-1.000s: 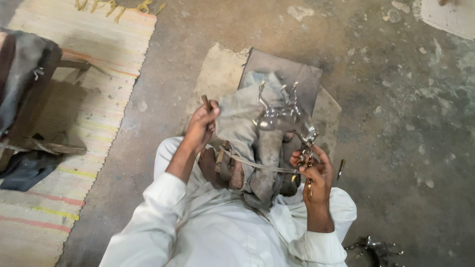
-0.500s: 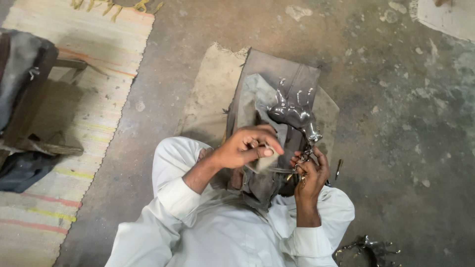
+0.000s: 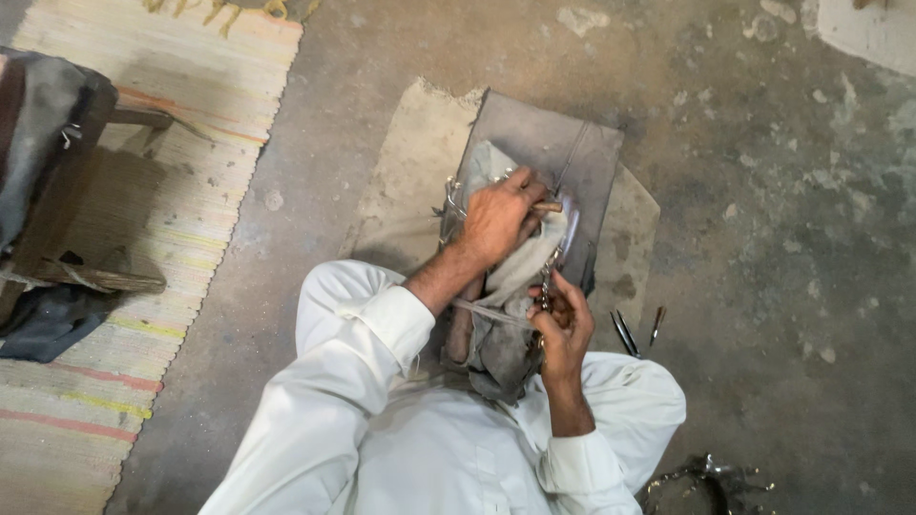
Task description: The person sits cross-legged on the floor with a cloth pad on their lap, holding a silver metal animal figurine. They file and rub the figurine's surface with a flat wooden-handled tool, then use a small pointed tool to work details on the body and legs, turning the figurine to reach different sides, with more finished figurines on the floor beside them.
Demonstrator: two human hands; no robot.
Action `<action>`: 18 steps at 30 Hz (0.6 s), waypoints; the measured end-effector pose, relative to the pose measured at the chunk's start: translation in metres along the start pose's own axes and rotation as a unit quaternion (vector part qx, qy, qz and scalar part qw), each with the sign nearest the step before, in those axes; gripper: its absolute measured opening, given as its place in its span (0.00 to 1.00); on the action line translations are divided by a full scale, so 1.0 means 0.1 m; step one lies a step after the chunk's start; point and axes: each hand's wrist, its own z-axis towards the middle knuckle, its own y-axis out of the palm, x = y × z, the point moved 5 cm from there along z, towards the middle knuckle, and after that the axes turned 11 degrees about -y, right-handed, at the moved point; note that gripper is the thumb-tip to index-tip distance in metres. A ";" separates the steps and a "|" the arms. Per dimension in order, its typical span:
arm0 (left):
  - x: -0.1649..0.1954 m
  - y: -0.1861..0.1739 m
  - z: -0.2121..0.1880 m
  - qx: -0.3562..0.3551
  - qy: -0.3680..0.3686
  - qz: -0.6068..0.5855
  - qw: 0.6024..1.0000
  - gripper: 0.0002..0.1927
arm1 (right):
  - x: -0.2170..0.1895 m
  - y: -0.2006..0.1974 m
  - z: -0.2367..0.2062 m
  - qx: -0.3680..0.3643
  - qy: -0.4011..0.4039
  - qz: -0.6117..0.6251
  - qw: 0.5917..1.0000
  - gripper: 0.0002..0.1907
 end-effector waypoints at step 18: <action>-0.03 0.14 -0.48 -0.028 0.056 0.062 0.996 0.22 | 0.09 -0.12 0.02 0.023 0.013 -0.011 1.000 0.31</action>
